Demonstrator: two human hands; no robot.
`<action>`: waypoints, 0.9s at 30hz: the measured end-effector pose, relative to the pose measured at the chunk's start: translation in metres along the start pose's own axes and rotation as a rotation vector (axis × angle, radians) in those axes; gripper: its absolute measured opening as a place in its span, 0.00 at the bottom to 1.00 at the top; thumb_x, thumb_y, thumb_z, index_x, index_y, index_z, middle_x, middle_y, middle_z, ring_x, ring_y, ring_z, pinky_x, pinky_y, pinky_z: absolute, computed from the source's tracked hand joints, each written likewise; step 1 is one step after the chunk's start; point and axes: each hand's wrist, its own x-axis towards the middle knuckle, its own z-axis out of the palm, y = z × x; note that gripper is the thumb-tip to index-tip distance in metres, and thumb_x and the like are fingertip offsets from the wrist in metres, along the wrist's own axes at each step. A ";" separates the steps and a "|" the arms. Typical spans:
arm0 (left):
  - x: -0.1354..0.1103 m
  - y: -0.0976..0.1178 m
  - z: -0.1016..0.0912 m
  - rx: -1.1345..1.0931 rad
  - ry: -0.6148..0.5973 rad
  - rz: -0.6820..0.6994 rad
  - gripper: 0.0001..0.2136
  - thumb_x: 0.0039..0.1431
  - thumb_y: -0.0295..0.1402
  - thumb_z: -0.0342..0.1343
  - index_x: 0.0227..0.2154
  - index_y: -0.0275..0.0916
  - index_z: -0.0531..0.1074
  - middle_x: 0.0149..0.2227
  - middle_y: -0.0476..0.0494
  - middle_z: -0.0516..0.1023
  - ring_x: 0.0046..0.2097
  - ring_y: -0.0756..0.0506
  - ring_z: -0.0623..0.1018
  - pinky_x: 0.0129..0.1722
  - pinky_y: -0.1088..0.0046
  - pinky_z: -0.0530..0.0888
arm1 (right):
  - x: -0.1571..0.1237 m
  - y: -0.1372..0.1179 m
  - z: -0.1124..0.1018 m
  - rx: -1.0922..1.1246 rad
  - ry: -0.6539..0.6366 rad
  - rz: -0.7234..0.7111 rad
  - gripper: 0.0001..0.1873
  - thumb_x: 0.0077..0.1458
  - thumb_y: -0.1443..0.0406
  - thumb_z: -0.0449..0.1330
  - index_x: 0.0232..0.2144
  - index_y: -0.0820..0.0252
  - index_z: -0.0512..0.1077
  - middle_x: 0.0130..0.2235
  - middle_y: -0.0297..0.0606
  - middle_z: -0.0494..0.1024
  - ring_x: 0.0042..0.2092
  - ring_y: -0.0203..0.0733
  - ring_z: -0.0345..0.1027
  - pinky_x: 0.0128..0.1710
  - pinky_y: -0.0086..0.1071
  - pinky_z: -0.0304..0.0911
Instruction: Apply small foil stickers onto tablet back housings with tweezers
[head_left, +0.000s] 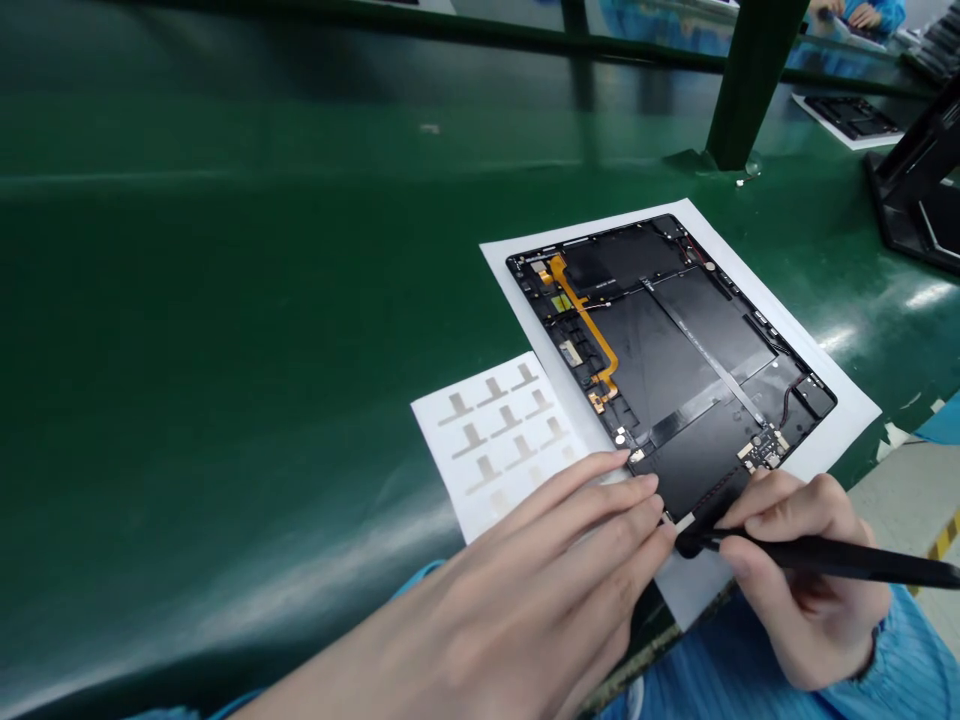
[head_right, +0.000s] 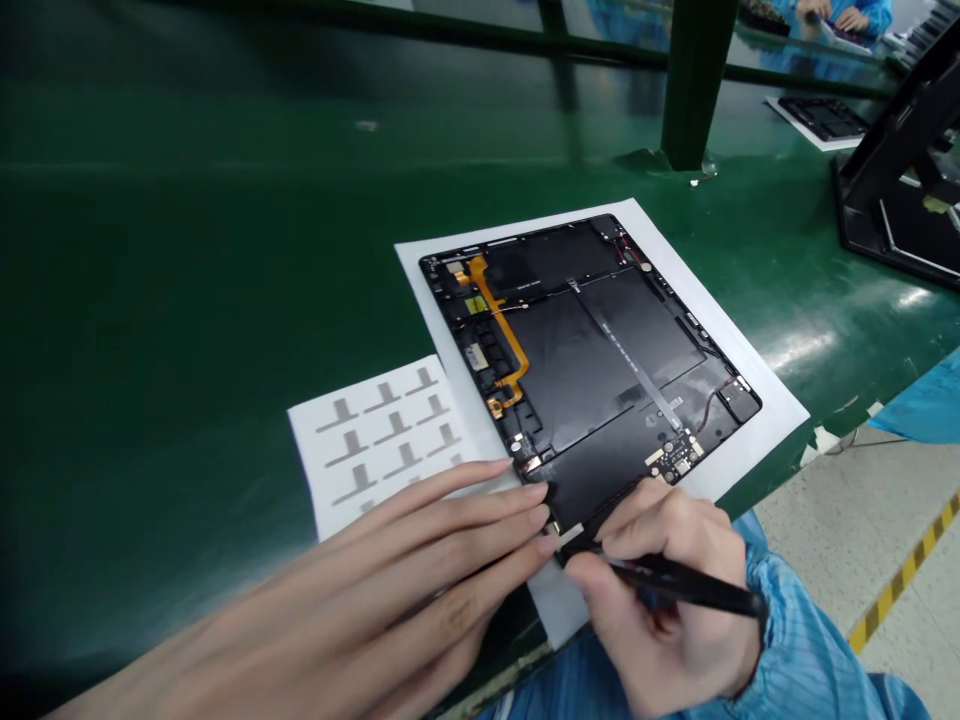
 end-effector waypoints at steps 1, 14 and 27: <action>-0.002 0.000 0.001 0.000 -0.003 0.004 0.15 0.73 0.25 0.45 0.47 0.33 0.78 0.46 0.44 0.83 0.53 0.46 0.79 0.69 0.63 0.64 | 0.000 -0.001 0.000 0.012 0.005 0.007 0.10 0.57 0.74 0.60 0.35 0.54 0.67 0.26 0.33 0.71 0.24 0.39 0.69 0.24 0.32 0.66; -0.006 0.007 0.008 -0.001 0.045 -0.060 0.16 0.74 0.25 0.43 0.42 0.34 0.78 0.40 0.44 0.83 0.56 0.45 0.78 0.70 0.60 0.61 | 0.004 -0.003 -0.007 0.053 -0.095 0.057 0.09 0.57 0.74 0.62 0.36 0.55 0.69 0.29 0.36 0.74 0.26 0.39 0.69 0.24 0.31 0.64; 0.004 0.006 0.002 0.073 0.052 0.000 0.19 0.75 0.25 0.41 0.37 0.32 0.79 0.36 0.45 0.83 0.47 0.49 0.81 0.71 0.62 0.57 | 0.010 -0.004 -0.016 0.053 -0.184 0.060 0.05 0.63 0.70 0.60 0.38 0.55 0.67 0.31 0.37 0.75 0.28 0.40 0.71 0.26 0.31 0.68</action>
